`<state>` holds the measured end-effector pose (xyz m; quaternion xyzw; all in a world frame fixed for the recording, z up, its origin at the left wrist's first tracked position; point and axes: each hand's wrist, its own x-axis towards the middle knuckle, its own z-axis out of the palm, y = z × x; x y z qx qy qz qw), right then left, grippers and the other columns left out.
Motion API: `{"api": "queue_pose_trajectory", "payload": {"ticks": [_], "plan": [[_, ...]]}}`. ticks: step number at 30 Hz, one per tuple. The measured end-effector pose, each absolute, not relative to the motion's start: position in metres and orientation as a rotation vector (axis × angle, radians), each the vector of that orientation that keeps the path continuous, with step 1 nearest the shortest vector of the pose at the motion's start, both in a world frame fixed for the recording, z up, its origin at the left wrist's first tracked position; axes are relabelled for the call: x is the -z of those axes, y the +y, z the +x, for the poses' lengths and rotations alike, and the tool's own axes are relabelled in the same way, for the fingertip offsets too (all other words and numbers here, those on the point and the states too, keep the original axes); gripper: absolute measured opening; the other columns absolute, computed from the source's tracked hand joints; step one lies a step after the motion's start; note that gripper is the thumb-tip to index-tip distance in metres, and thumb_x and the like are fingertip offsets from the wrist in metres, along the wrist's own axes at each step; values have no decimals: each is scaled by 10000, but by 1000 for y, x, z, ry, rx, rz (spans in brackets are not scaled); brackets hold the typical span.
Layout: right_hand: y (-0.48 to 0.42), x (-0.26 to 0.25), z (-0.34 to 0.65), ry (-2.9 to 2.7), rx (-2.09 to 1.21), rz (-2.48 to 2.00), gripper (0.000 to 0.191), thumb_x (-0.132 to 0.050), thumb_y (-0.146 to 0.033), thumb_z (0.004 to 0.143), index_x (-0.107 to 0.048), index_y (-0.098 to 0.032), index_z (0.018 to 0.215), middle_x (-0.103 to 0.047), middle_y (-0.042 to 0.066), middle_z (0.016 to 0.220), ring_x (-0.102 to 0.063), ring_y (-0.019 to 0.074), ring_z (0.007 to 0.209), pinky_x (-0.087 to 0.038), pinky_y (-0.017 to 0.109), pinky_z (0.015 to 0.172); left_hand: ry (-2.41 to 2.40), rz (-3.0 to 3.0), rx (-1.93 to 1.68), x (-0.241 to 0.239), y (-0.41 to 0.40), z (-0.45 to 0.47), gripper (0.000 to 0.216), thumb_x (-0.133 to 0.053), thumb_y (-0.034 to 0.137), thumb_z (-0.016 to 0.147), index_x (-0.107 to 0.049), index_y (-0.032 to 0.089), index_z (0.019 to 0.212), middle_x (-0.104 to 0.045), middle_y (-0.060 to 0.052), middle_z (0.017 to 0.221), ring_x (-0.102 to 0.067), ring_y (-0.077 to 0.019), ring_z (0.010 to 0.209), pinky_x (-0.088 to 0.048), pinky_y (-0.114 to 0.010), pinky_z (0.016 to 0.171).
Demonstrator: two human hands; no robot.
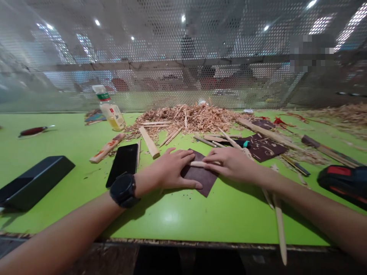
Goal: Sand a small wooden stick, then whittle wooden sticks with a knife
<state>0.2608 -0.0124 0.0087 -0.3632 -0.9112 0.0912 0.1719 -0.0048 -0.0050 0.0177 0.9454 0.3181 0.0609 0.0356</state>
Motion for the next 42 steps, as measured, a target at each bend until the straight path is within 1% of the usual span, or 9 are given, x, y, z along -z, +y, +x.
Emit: {"api": "queue_pose_trajectory", "payload": {"ticks": [4, 9, 13, 16, 22, 28, 35, 39, 42], "plan": [[-6, -11, 272, -2593, -298, -1099, 349, -575, -419, 1082, -828, -193, 1161, -780, 118, 1079, -696, 255, 947, -499, 370, 819, 960, 3029, -143, -20, -9, -2, 974, -465, 918, 886, -599, 136, 1450, -634, -208, 1506, -625, -396, 1327, -355, -548, 1173], [-25, -11, 254, -2662, -394, -883, 322, -549, -381, 1100, -817, -238, 1208, -773, 90, 1077, -687, 229, 953, -482, 352, 830, 937, 3095, -53, -23, -10, -1, 815, -452, 864, 938, -695, 142, 1230, -706, -196, 1371, -678, -380, 1216, -401, -538, 1105], [-15, -11, 263, -2627, -232, -1047, 310, -586, -374, 1078, -828, -216, 1190, -785, 101, 1092, -700, 247, 923, -471, 368, 798, 956, 3095, -92, -23, -10, -1, 901, -443, 893, 916, -660, 128, 1340, -691, -203, 1401, -666, -388, 1245, -399, -541, 1119], [-8, -14, 272, -2615, -244, -1099, 304, -599, -369, 1070, -838, -202, 1157, -781, 114, 1056, -696, 250, 913, -472, 356, 770, 961, 3090, -107, -23, -10, -2, 955, -444, 910, 901, -633, 118, 1401, -666, -210, 1448, -652, -389, 1270, -416, -531, 1114], [-26, -11, 253, -2664, -357, -801, 310, -563, -356, 1092, -833, -226, 1169, -776, 98, 1008, -684, 221, 895, -466, 338, 776, 939, 3093, -26, -26, -11, 0, 835, -473, 866, 928, -709, 120, 1216, -735, -186, 1292, -692, -377, 1171, -462, -516, 1050], [-11, -11, 268, -2609, -191, -1028, 308, -586, -370, 1074, -844, -212, 1132, -796, 114, 1056, -709, 253, 918, -487, 367, 781, 961, 3053, -97, -26, -11, 0, 959, -470, 903, 896, -631, 112, 1415, -658, -216, 1456, -644, -407, 1283, -435, -532, 1093], [-31, -12, 248, -2649, -296, -838, 279, -580, -330, 1082, -832, -254, 1176, -789, 94, 1069, -697, 217, 908, -480, 338, 782, 935, 3000, -60, -28, -10, -1, 814, -522, 864, 906, -707, 137, 1223, -726, -187, 1291, -696, -390, 1144, -486, -522, 1025], [-17, -11, 261, -2627, -178, -1007, 300, -587, -361, 1077, -846, -222, 1134, -800, 104, 1050, -703, 238, 885, -463, 355, 755, 968, 2962, -106, -26, -9, -3, 929, -499, 901, 886, -633, 146, 1410, -633, -203, 1483, -619, -414, 1303, -458, -535, 1087], [-15, -12, 265, -2598, -194, -1053, 302, -587, -349, 1075, -847, -203, 1120, -799, 113, 1047, -701, 242, 898, -470, 354, 761, 960, 2885, -160, -22, -7, -6, 950, -532, 915, 856, -601, 172, 1444, -611, -181, 1505, -594, -387, 1331, -459, -508, 1106]]}}
